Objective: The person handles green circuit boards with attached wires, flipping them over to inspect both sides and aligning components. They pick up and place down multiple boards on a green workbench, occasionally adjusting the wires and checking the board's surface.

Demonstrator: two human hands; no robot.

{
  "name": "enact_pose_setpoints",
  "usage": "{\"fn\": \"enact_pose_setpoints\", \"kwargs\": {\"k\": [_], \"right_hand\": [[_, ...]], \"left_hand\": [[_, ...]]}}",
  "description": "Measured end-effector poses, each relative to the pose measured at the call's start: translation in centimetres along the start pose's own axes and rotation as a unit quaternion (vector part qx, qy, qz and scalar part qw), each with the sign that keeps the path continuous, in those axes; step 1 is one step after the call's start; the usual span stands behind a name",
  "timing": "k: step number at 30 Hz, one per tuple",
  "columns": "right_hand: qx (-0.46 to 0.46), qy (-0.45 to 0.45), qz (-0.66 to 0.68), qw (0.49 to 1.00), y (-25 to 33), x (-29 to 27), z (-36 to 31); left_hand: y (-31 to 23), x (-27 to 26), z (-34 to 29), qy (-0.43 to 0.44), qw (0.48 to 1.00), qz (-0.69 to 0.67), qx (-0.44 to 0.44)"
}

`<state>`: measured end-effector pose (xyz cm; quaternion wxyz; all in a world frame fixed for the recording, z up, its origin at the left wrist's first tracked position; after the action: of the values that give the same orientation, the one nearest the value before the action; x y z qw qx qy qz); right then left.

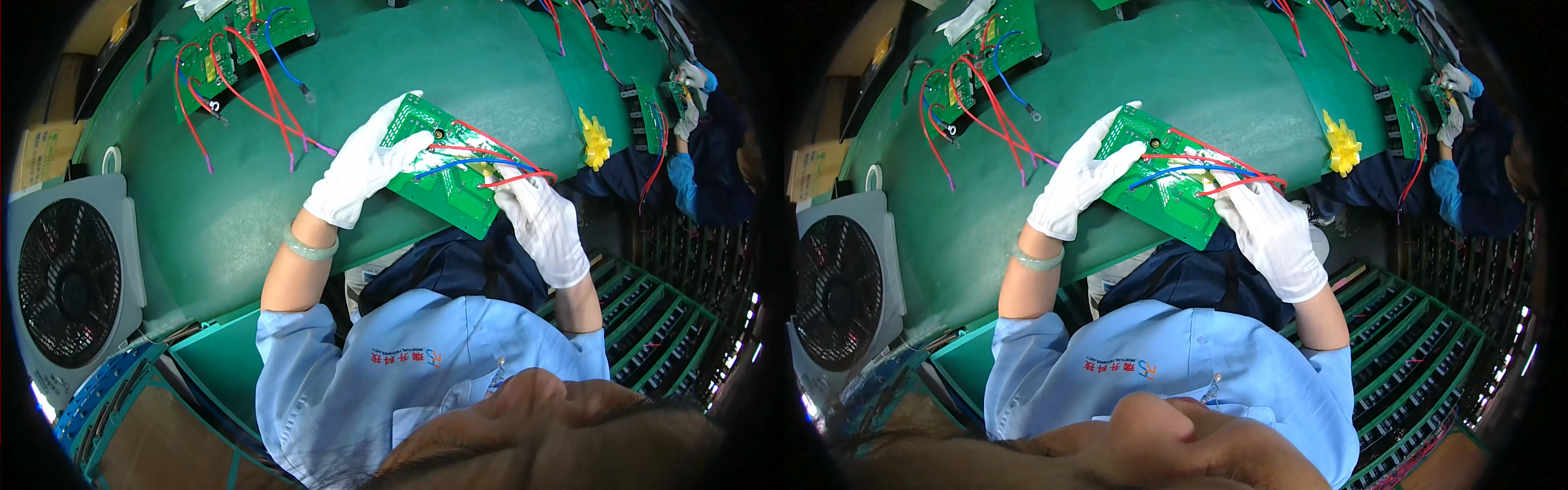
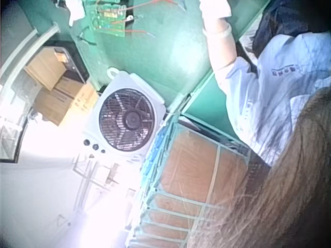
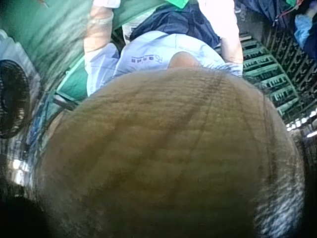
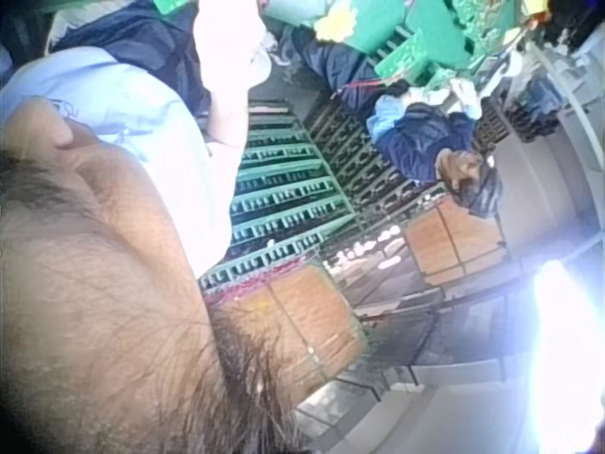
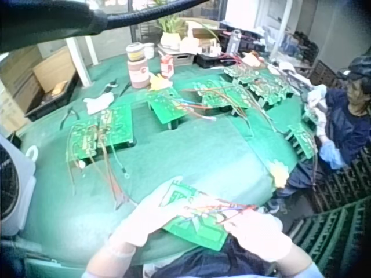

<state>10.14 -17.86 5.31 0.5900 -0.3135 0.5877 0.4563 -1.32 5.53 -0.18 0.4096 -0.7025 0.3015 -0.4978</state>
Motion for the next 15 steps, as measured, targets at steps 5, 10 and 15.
{"fn": "enact_pose_setpoints", "kwargs": {"k": [5,10,15], "right_hand": [[-0.089,-0.009,0.006,0.996,-0.6,-1.3,1.3],[-0.129,-0.010,-0.016,0.991,-0.8,-1.8,2.2],[-0.156,-0.100,-0.082,0.979,-0.9,-1.8,2.7]], "left_hand": [[0.2,-0.5,0.3,-0.011,0.997,0.073,-0.001],[0.2,-0.8,0.6,-0.006,0.988,0.149,0.028],[0.6,-0.7,0.5,0.009,0.990,0.138,0.032]]}}
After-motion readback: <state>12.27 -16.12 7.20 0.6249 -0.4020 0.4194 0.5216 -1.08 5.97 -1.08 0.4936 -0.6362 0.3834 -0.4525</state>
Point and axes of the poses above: each hand's wrist, its own z-axis towards the middle knuckle, its own x-axis out of the palm, y = z × x, the point moved 1 cm from there along z, towards the middle knuckle, and after that the axes turned 10 degrees about -z, right-handed, at the moved point
